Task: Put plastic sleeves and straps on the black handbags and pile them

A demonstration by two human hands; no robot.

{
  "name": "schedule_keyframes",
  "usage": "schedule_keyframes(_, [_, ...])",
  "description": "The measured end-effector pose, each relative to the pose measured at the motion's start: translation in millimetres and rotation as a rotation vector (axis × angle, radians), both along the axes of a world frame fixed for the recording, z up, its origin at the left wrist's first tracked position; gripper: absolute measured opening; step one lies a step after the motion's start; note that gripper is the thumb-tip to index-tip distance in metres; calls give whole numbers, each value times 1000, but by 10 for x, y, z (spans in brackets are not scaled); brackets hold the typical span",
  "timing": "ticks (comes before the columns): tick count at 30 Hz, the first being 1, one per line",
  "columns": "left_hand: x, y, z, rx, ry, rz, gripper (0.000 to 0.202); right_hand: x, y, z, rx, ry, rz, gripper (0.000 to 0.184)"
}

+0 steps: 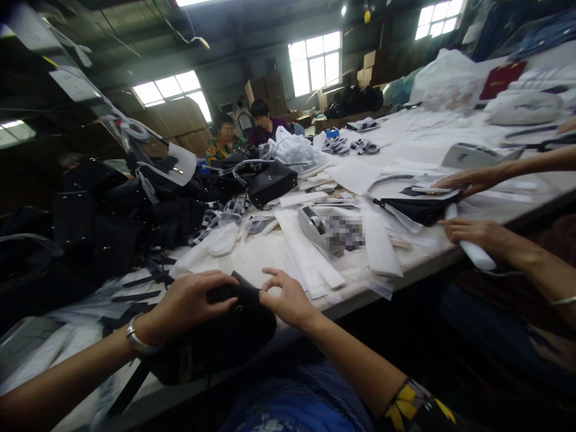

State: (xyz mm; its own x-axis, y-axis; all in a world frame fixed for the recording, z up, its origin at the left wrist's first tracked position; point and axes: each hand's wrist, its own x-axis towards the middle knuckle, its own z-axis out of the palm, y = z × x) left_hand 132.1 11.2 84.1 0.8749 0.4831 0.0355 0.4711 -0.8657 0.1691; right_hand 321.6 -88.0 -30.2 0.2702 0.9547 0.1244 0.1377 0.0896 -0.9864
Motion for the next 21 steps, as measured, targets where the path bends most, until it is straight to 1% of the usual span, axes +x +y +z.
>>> schedule_keyframes(5, [-19,30,-3,-47,6,11,23,147,-222,-262,-114,-29,-103,5])
schedule_keyframes(10, [-9,34,-10,-82,17,21,24,192,-317,-446,-113,-81,-195,3])
schedule_keyframes(14, [-20,45,-27,-97,8,20,25,276,-401,-573,-123,-223,-254,3])
schedule_keyframes(16, [-21,48,-30,-107,4,17,25,306,-455,-585,-167,-301,-261,4])
schedule_keyframes(18, [-13,47,-27,-118,8,17,25,292,-488,-525,-164,-372,-275,10])
schedule_keyframes(19, [-8,46,-24,-127,11,17,25,263,-488,-466,-123,-402,-288,18])
schedule_keyframes(21, [1,39,-16,-155,13,16,25,166,-444,-305,21,-445,-298,32])
